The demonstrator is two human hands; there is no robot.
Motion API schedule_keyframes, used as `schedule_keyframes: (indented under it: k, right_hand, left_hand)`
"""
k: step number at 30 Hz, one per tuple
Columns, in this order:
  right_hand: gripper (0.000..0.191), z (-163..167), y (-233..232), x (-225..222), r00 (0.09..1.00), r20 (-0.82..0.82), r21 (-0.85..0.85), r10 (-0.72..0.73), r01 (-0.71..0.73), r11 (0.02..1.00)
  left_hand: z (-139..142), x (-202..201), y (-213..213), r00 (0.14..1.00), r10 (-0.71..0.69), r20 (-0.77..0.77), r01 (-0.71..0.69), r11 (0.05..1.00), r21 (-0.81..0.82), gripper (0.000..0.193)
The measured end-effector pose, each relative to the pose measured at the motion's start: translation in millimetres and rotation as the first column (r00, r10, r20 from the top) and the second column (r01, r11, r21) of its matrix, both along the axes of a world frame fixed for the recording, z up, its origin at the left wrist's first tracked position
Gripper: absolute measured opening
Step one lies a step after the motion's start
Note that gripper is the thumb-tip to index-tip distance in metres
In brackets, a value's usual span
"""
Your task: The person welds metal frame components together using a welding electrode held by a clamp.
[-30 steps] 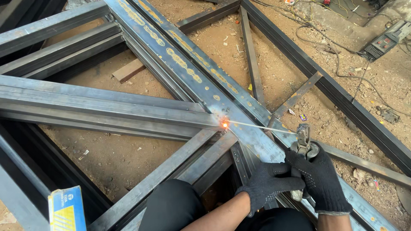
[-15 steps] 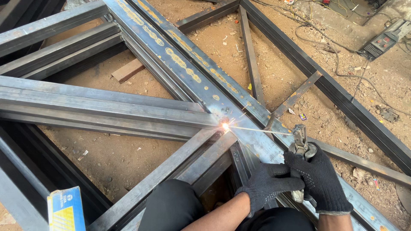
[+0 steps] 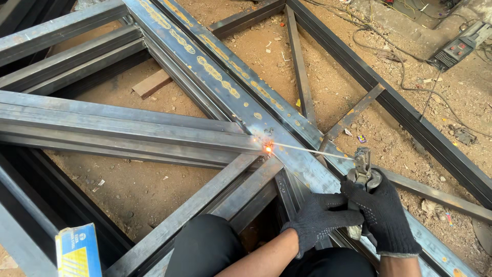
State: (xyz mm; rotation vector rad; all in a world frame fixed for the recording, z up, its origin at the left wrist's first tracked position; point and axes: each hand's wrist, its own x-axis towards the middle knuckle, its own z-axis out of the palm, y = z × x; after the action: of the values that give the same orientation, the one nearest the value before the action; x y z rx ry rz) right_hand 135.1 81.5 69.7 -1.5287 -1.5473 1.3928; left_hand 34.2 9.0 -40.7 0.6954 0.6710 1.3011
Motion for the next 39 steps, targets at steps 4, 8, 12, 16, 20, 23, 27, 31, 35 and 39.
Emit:
schedule_keyframes:
  k: [4, 8, 12, 16, 20, 23, 27, 31, 35, 39]
  right_hand:
    - [0.026, -1.9, 0.4, 1.5, 1.000, -0.002, -0.035, 0.005, -0.006, 0.999]
    - [0.024, -6.3, 3.1, 3.8, 0.999, 0.036, -0.048, 0.011, -0.009, 0.999]
    - [0.023, -9.5, 6.2, 7.3, 1.000, 0.022, -0.060, 0.021, -0.020, 0.998]
    - [0.021, -14.0, 8.4, 8.2, 0.999, 0.027, -0.037, 0.040, -0.039, 0.999]
    - [0.022, -15.6, 7.8, 9.1, 0.998, -0.018, -0.048, 0.052, -0.052, 0.997]
    - [0.020, -14.3, 6.4, 8.8, 0.997, -0.057, -0.010, 0.056, -0.056, 0.998]
    - [0.021, -13.0, 5.8, 6.3, 0.999, -0.050, -0.016, 0.007, -0.008, 1.000]
    - [0.020, -13.7, 5.7, 7.5, 0.999, 0.003, -0.017, 0.037, -0.037, 0.999]
    - [0.020, -17.2, 8.0, 7.0, 0.999, -0.012, -0.039, 0.052, -0.052, 0.998]
    - [0.020, -15.5, 8.1, 8.3, 0.996, 0.001, 0.005, 0.090, -0.090, 0.996]
  left_hand:
    - [-2.7, 3.2, 0.4, 1.000, 0.007, -0.007, -0.007, 1.000, -0.011, 0.034]
    - [-4.7, 3.4, 1.2, 0.999, 0.008, -0.047, -0.009, 1.000, -0.015, 0.031]
    - [-1.3, 2.2, 0.6, 0.996, 0.007, -0.086, -0.009, 1.000, -0.017, 0.029]
    - [7.9, -4.0, -2.4, 0.996, -0.009, -0.084, 0.007, 0.999, -0.032, 0.029]
    - [18.3, -10.9, -6.0, 0.984, -0.026, -0.177, 0.018, 0.999, -0.049, 0.029]
    - [22.4, -12.7, -7.7, 0.987, -0.034, -0.158, 0.019, 0.995, -0.097, 0.029]
    - [21.0, -11.2, -6.0, 0.988, 0.009, -0.152, -0.013, 1.000, -0.028, 0.034]
    - [17.1, -7.9, -5.7, 0.997, 0.002, -0.082, -0.005, 0.999, -0.043, 0.037]
    - [14.9, -8.9, -7.2, 0.994, 0.004, -0.105, -0.009, 0.999, -0.054, 0.037]
    - [16.1, -9.3, -6.4, 0.994, -0.020, -0.110, 0.011, 0.997, -0.080, 0.033]
